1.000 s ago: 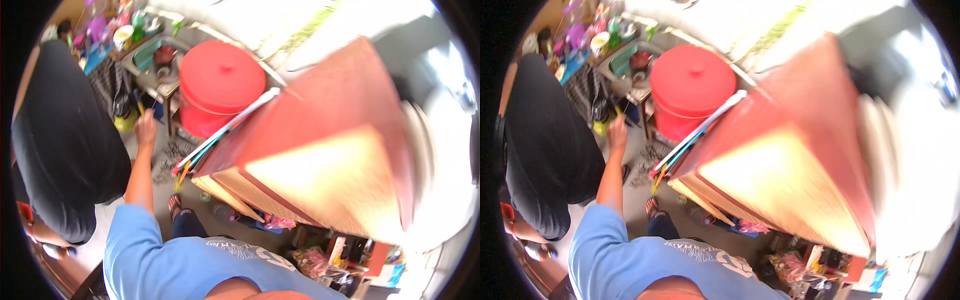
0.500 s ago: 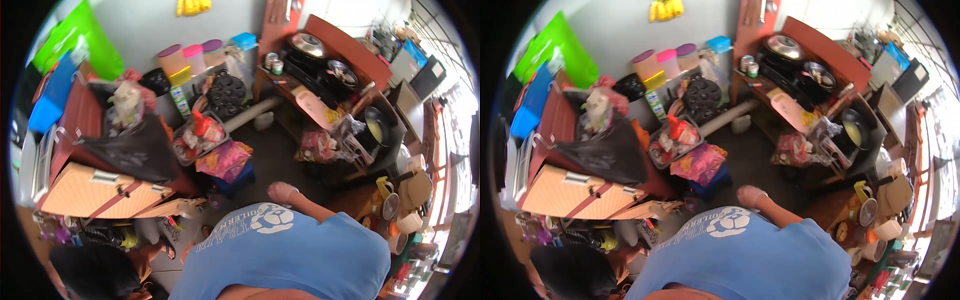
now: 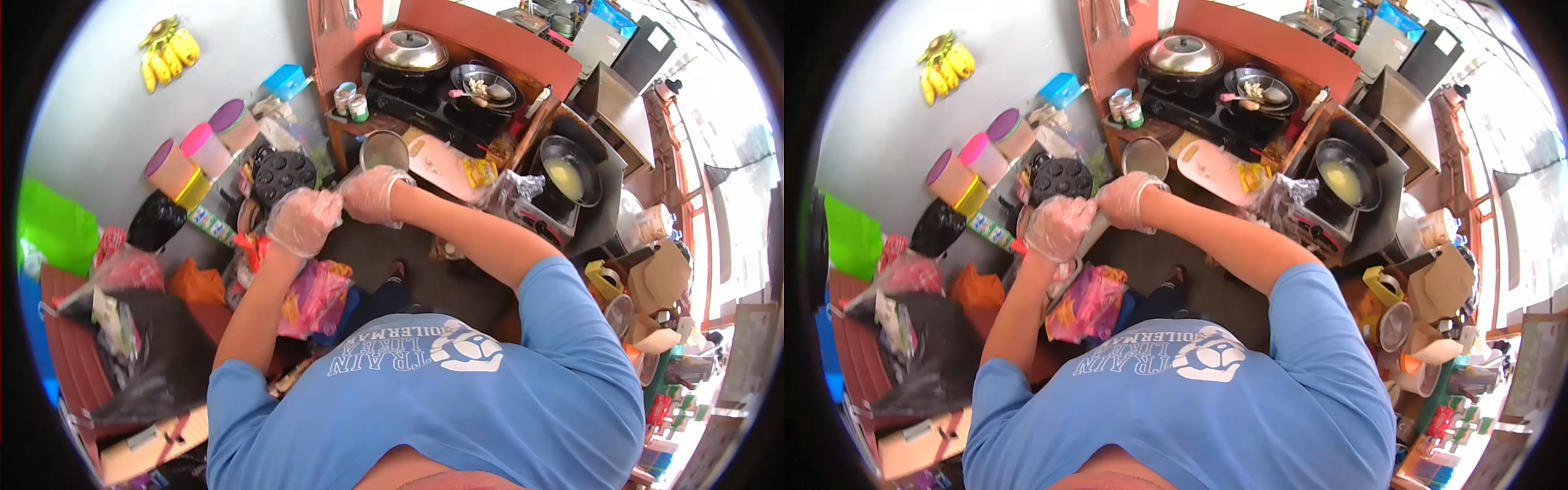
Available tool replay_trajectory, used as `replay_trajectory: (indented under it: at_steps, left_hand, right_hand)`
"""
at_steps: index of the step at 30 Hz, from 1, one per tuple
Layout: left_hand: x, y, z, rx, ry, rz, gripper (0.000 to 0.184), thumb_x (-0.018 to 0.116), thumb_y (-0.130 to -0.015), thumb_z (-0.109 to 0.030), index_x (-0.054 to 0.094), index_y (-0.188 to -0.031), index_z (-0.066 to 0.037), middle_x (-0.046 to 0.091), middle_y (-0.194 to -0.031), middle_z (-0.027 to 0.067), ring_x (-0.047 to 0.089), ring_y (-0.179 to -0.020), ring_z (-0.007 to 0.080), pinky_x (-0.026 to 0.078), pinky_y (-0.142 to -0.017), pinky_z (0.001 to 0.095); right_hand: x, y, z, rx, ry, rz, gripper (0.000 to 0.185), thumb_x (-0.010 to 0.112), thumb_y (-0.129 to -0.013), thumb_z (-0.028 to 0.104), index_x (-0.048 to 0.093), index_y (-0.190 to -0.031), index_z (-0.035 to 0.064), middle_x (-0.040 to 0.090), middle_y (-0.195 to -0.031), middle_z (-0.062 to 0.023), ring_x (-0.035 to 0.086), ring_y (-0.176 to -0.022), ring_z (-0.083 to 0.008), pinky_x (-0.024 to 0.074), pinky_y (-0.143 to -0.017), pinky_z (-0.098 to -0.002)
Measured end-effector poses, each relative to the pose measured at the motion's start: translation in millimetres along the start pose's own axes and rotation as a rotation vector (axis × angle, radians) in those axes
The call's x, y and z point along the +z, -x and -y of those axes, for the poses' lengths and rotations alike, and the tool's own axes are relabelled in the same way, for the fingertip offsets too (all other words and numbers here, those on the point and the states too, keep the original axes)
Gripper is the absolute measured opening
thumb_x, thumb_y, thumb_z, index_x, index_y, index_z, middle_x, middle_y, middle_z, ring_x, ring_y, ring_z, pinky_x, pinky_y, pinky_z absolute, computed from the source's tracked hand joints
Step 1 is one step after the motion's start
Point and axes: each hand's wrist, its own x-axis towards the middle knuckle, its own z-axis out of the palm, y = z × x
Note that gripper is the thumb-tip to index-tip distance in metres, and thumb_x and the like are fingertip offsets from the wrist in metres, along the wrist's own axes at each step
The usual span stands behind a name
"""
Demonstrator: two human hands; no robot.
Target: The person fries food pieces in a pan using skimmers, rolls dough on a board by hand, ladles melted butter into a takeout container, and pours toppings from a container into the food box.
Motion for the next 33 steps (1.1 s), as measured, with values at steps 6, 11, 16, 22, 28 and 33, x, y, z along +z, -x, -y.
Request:
replay_trajectory:
  at_steps: [6, 11, 16, 22, 28, 33]
  left_hand:
    - [102, -112, 148, -0.078, 0.099, -0.271, 0.036, 0.070, -0.079, -0.007, 0.066, -0.115, -0.002, 0.067, -0.094, 0.0111, 0.066, -0.083, 0.0291, 0.055, -0.073, 0.0384]
    - [200, -163, 271, -0.366, 0.218, -0.504, 0.045, 0.073, -0.088, -0.015, 0.060, -0.128, 0.000, 0.069, -0.105, 0.0173, 0.067, -0.092, 0.0341, 0.055, -0.080, 0.0410]
    - [289, -144, 336, -0.381, 0.309, -0.158, 0.043, 0.070, -0.089, -0.020, 0.059, -0.125, -0.001, 0.066, -0.098, 0.0160, 0.065, -0.085, 0.0335, 0.054, -0.073, 0.0423]
    - [330, -84, 353, -0.473, 0.367, 0.307, 0.042, 0.066, -0.091, -0.026, 0.057, -0.125, -0.003, 0.064, -0.090, 0.0157, 0.064, -0.080, 0.0332, 0.051, -0.065, 0.0446]
    - [348, -52, 341, -0.653, 0.425, 0.427, 0.034, 0.064, -0.090, -0.026, 0.058, -0.117, -0.005, 0.065, -0.086, 0.0162, 0.064, -0.075, 0.0366, 0.051, -0.067, 0.0483]
    - [351, -50, 341, -0.652, 0.441, 0.421, 0.034, 0.063, -0.091, -0.026, 0.058, -0.118, -0.005, 0.065, -0.086, 0.0163, 0.064, -0.076, 0.0365, 0.051, -0.068, 0.0479]
  right_hand:
    - [-46, -135, -153, 0.101, 0.093, -0.056, 0.024, 0.060, -0.087, 0.017, 0.075, -0.097, 0.0014, 0.074, -0.092, -0.0174, 0.073, -0.087, -0.0345, 0.0576, -0.075, -0.0452]
    - [-105, -275, -363, 0.247, 0.411, -0.288, 0.016, 0.062, -0.082, 0.012, 0.075, -0.084, 0.0032, 0.073, -0.085, -0.0172, 0.073, -0.082, -0.0319, 0.0586, -0.071, -0.0428]
    - [-266, -328, -470, 0.352, 0.791, -0.267, 0.012, 0.066, -0.079, 0.011, 0.076, -0.084, 0.0050, 0.073, -0.085, -0.0147, 0.074, -0.087, -0.0275, 0.0591, -0.069, -0.0403]
    - [-353, -433, -582, 0.710, 0.501, -0.339, 0.020, 0.068, -0.079, 0.013, 0.076, -0.097, 0.0070, 0.074, -0.086, -0.0143, 0.074, -0.087, -0.0307, 0.0592, -0.071, -0.0406]
    - [-384, -484, -621, 0.441, 0.838, -0.038, 0.016, 0.068, -0.076, 0.017, 0.077, -0.087, 0.0111, 0.074, -0.085, -0.0102, 0.073, -0.081, -0.0279, 0.0575, -0.072, -0.0376]
    - [-375, -499, -627, 0.505, 0.771, -0.154, 0.016, 0.073, -0.074, 0.020, 0.079, -0.087, 0.0122, 0.074, -0.080, -0.0095, 0.072, -0.080, -0.0282, 0.0575, -0.069, -0.0391]
